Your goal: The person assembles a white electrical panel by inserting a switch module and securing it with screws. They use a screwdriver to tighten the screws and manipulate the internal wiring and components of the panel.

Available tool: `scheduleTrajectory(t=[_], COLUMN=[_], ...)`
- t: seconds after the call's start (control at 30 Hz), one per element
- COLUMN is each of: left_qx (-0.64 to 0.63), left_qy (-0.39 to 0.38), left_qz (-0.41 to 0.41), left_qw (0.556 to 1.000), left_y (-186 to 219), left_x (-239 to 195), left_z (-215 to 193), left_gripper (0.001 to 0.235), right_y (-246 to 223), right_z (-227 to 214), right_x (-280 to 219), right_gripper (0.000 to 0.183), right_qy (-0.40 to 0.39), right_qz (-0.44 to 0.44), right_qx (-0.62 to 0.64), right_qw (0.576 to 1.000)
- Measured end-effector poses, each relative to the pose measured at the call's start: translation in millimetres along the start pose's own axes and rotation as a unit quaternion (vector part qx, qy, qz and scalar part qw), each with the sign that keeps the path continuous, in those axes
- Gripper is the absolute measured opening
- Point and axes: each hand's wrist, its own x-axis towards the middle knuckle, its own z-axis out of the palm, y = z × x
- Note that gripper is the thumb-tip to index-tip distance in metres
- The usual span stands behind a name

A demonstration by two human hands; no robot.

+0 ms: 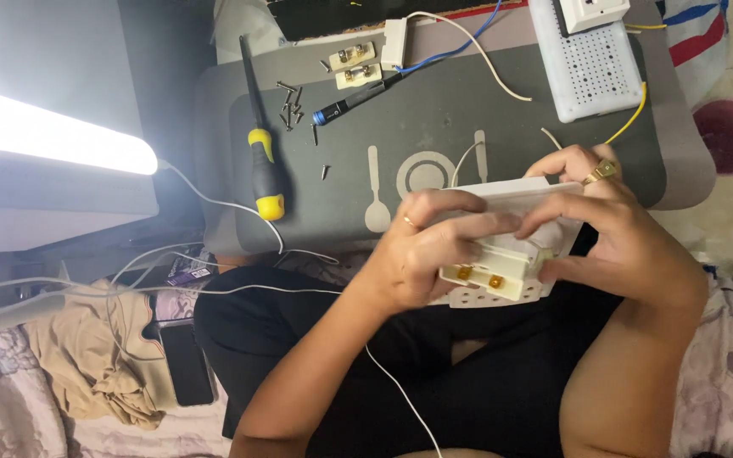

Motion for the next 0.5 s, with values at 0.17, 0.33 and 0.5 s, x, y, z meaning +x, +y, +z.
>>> scheduleTrajectory(t=[0.17,0.33,0.5], left_qx=[-0.081,0.004,-0.036], left_qy=[-0.018,-0.071,-0.085], left_qz=[-0.024,-0.049,-0.071], left_qw=[0.996,0.996,0.993], left_y=[3,4,5], left_x=[0,10,12], left_z=[13,-19,-36], left_gripper=[0.021,0.030,0.027], right_y=[0,-3,-3], right_z=[3,-5,-6], right_x=[-1,-6,-8], right_gripper=[0.025,0.021,0.022], right_qy=[0.009,0.008,0.009], right_qz=[0.015,0.004,0.025], right_qx=[-0.033,-0.003,-0.022], right_qw=[0.999,1.000,0.999])
